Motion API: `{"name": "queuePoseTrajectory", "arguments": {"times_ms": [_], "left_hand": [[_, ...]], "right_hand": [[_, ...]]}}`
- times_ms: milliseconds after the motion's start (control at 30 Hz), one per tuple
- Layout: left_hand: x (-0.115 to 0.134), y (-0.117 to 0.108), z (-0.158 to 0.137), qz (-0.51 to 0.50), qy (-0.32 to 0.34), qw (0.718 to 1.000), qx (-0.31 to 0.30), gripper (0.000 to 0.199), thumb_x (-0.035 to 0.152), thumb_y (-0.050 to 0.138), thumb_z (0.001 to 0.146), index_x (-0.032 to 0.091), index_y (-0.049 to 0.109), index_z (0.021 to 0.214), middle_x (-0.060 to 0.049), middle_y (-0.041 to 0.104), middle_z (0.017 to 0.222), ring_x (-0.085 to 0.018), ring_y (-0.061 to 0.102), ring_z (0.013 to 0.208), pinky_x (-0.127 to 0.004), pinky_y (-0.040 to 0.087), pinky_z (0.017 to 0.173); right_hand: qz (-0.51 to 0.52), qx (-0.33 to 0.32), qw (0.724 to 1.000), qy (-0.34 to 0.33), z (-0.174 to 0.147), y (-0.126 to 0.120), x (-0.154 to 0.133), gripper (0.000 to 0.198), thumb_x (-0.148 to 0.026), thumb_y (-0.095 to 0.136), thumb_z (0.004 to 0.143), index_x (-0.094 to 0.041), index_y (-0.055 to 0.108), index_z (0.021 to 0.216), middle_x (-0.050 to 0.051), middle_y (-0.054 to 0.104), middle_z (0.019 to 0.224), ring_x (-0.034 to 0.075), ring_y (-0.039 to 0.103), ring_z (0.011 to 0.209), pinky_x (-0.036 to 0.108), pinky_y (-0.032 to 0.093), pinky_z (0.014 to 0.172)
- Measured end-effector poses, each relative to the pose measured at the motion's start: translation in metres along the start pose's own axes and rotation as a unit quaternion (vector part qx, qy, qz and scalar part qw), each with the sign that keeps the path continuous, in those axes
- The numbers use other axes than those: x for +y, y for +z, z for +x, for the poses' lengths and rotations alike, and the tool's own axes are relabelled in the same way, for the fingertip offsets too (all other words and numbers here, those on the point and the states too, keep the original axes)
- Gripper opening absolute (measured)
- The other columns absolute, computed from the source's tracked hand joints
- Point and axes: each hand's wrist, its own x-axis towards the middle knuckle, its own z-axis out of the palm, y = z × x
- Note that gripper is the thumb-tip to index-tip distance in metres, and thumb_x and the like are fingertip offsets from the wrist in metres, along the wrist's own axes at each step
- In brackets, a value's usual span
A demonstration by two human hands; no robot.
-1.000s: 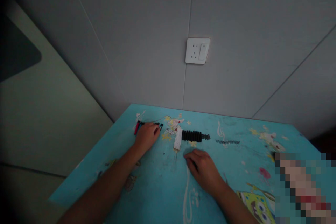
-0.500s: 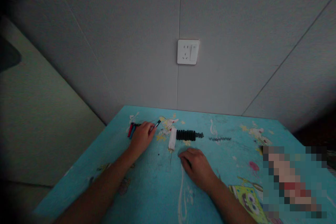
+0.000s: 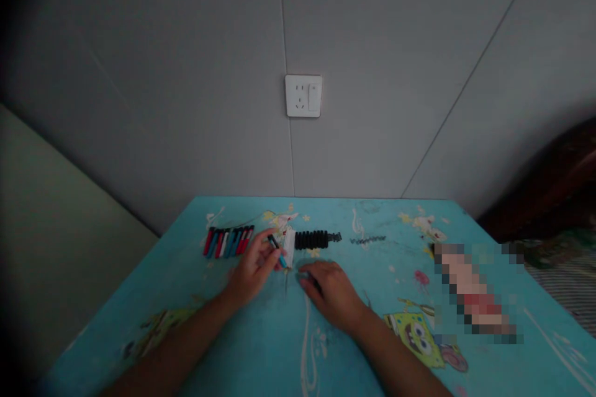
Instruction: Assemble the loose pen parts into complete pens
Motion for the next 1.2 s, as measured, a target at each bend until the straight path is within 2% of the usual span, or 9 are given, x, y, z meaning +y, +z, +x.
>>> {"name": "queuePoseTrajectory", "arguments": {"times_ms": [67,200,333,500,633,767,900,1000,1200], "left_hand": [[0.003,0.016,-0.007,-0.05,-0.011,0.998,-0.048,0.041,0.031,0.05,0.095,0.022,0.035,0.132,-0.006,0.066,0.097,-0.013,0.065,0.072,-0.028,0.055,0.07],[0.002,0.028,-0.013,-0.06,-0.009,0.994,-0.091,0.027,0.028,0.052,0.094,0.021,0.043,0.119,-0.006,0.065,0.101,-0.016,0.066,0.085,-0.03,0.054,0.077],[-0.003,0.017,-0.008,0.098,0.052,0.992,-0.066,0.014,0.027,0.058,0.09,0.02,0.053,0.101,-0.006,0.062,0.101,-0.018,0.062,0.093,-0.033,0.05,0.083],[-0.003,0.002,-0.001,0.276,0.156,0.943,-0.102,0.013,0.03,0.057,0.09,0.018,0.058,0.085,-0.006,0.059,0.087,-0.02,0.056,0.09,-0.035,0.046,0.082],[0.003,0.001,-0.001,0.354,0.194,0.902,-0.155,0.015,0.033,0.056,0.091,0.018,0.06,0.092,-0.006,0.061,0.086,-0.021,0.055,0.089,-0.037,0.045,0.083],[0.003,0.007,-0.003,0.384,0.202,0.883,-0.18,0.014,0.029,0.055,0.092,0.019,0.061,0.1,-0.006,0.062,0.09,-0.022,0.056,0.09,-0.037,0.046,0.083],[-0.003,0.01,-0.004,0.376,0.184,0.895,-0.154,0.016,0.028,0.051,0.095,0.019,0.06,0.104,-0.006,0.062,0.088,-0.021,0.056,0.089,-0.036,0.047,0.081],[-0.007,0.009,-0.003,0.369,0.18,0.902,-0.132,0.017,0.027,0.05,0.095,0.019,0.06,0.106,-0.007,0.062,0.088,-0.021,0.057,0.087,-0.035,0.048,0.08],[-0.014,0.006,-0.002,0.356,0.183,0.905,-0.145,0.016,0.027,0.05,0.094,0.02,0.061,0.104,-0.006,0.063,0.087,-0.02,0.058,0.085,-0.034,0.049,0.077]], "right_hand": [[0.007,-0.002,1.0,0.0,0.0,-0.001,-0.002,0.025,-0.035,0.056,0.093,-0.023,0.059,0.114,0.002,0.065,0.085,0.017,0.059,0.08,0.031,0.042,0.079],[-0.009,-0.008,1.0,-0.02,-0.001,0.001,0.0,0.018,-0.036,0.053,0.094,-0.02,0.061,0.093,0.001,0.063,0.079,0.016,0.057,0.074,0.03,0.04,0.074],[0.005,0.004,1.0,-0.016,-0.001,0.002,0.002,0.023,-0.033,0.043,0.099,-0.02,0.06,0.09,0.003,0.063,0.082,0.017,0.058,0.077,0.029,0.042,0.076],[0.049,0.018,0.999,0.005,-0.003,-0.001,0.002,0.026,-0.033,0.04,0.1,-0.021,0.062,0.097,0.004,0.063,0.087,0.017,0.058,0.083,0.029,0.044,0.077],[0.056,0.021,0.998,0.006,-0.003,-0.001,0.002,0.026,-0.034,0.041,0.099,-0.021,0.064,0.098,0.004,0.064,0.086,0.017,0.058,0.081,0.029,0.045,0.076],[0.056,0.034,0.998,0.01,-0.002,0.0,-0.001,0.029,-0.035,0.039,0.099,-0.02,0.064,0.095,0.004,0.065,0.084,0.017,0.06,0.08,0.028,0.045,0.075],[-0.002,0.081,0.993,0.089,0.001,0.0,0.003,0.037,-0.034,0.032,0.101,-0.019,0.065,0.092,0.005,0.067,0.084,0.017,0.063,0.079,0.027,0.045,0.075],[-0.091,0.119,0.975,0.167,0.001,-0.004,0.016,0.036,-0.034,0.032,0.101,-0.02,0.065,0.105,0.007,0.07,0.096,0.019,0.066,0.084,0.028,0.046,0.079],[-0.234,0.118,0.929,0.261,0.005,-0.011,0.039,0.033,-0.033,0.041,0.098,-0.023,0.058,0.125,0.009,0.071,0.1,0.021,0.069,0.085,0.029,0.048,0.074]]}}
